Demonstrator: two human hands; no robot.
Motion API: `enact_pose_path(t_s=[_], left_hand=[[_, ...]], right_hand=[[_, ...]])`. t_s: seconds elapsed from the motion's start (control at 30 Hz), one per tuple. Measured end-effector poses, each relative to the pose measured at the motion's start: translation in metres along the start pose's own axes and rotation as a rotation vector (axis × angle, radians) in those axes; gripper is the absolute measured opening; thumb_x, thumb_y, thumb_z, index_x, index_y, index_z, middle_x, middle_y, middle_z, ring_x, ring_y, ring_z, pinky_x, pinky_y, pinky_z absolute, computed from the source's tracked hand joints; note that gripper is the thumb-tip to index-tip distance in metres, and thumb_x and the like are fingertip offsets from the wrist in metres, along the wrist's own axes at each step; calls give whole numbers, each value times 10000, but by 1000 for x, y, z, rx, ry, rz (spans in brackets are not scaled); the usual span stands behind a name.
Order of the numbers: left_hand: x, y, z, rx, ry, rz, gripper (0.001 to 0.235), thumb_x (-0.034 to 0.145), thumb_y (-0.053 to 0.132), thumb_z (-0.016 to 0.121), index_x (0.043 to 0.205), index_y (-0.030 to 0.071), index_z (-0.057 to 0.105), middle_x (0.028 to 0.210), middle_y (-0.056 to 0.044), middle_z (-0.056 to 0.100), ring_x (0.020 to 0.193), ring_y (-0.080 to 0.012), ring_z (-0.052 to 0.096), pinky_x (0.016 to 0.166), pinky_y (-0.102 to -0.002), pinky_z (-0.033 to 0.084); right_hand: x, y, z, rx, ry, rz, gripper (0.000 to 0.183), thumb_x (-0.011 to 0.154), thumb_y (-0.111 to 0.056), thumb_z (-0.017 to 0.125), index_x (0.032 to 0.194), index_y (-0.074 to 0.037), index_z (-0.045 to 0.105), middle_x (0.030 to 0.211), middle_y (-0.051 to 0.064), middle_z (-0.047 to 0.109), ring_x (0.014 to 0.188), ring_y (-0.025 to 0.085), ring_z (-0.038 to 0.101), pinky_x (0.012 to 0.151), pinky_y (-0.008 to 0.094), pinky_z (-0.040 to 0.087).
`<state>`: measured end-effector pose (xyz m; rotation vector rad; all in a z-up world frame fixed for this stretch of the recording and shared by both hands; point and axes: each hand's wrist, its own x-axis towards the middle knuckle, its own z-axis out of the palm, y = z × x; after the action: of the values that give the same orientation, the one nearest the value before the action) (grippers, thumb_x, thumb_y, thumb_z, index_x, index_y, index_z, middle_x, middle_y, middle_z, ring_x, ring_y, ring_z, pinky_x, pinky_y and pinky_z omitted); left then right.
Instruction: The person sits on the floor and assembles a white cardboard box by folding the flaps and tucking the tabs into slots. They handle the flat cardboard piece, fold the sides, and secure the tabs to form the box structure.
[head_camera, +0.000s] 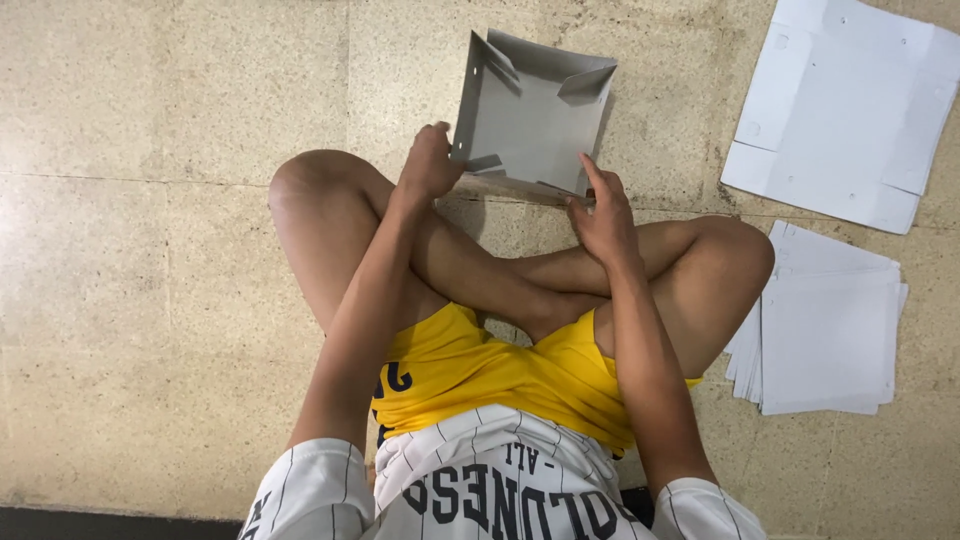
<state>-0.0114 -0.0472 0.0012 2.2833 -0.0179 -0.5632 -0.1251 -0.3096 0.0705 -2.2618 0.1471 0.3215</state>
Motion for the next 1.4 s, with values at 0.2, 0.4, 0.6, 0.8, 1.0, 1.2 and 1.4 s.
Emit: enact_pose_path(t_s=[0.2, 0.4, 0.6, 0.8, 1.0, 1.2, 1.4], left_hand=[[-34, 29, -7, 150, -144, 160, 672, 888, 32, 725, 1421, -128, 348, 1205, -358, 521, 1105, -552, 616, 862, -653, 569], [-8, 10, 14, 324, -106, 180, 567, 948, 76, 654, 1416, -63, 365, 1228, -277, 587, 1097, -422, 665, 843, -516, 584], [-7, 18, 12, 420, -29, 198, 573, 949, 81, 691, 1405, -63, 376, 1229, -217, 496, 1161, -375, 581, 904, -468, 555], [12, -9, 30, 692, 114, 379, 532, 905, 111, 760, 1342, 105, 456, 1300, -204, 474, 1242, -375, 515, 933, -458, 488], [-22, 25, 14, 730, 155, 370, 223, 884, 87, 776, 1104, 59, 754, 1464, -298, 413, 1387, -497, 368, 1038, -637, 405], [-11, 1, 28, 871, 302, 591, 451, 743, -129, 595, 1143, 73, 549, 1605, -357, 188, 1503, -517, 158, 1165, -753, 56], [-11, 17, 43, 732, -17, 512, 528, 864, 39, 771, 1336, 198, 595, 1549, -167, 374, 1485, -373, 293, 1181, -705, 117]], right_hand=[[-3, -9, 1, 20, 60, 40, 850, 1007, -84, 613, 1558, 62, -18, 1364, 331, 468, 1241, 449, 564, 1015, 568, 512], [12, 30, 13, -37, 51, -57, 591, 1024, -142, 620, 1481, 130, 363, 1230, 251, 502, 1127, 392, 602, 916, 467, 560], [14, 29, 12, -40, 26, -50, 573, 1037, -195, 627, 1470, 112, 411, 1149, 248, 559, 1084, 368, 627, 867, 444, 572], [12, 28, 12, -46, 16, -32, 578, 1034, -187, 615, 1481, 108, 396, 1176, 257, 563, 1100, 370, 634, 912, 452, 571], [10, 22, 10, -49, 40, -49, 580, 1030, -191, 630, 1483, 95, 406, 1148, 264, 574, 1068, 392, 644, 882, 496, 571], [7, 7, 13, -170, -53, 41, 601, 960, -220, 567, 1516, -65, 404, 1158, 162, 679, 1012, 337, 636, 802, 448, 488], [2, 1, 12, -159, -135, -67, 657, 963, -197, 586, 1525, 67, 372, 1154, 285, 633, 1071, 426, 657, 888, 540, 540]])
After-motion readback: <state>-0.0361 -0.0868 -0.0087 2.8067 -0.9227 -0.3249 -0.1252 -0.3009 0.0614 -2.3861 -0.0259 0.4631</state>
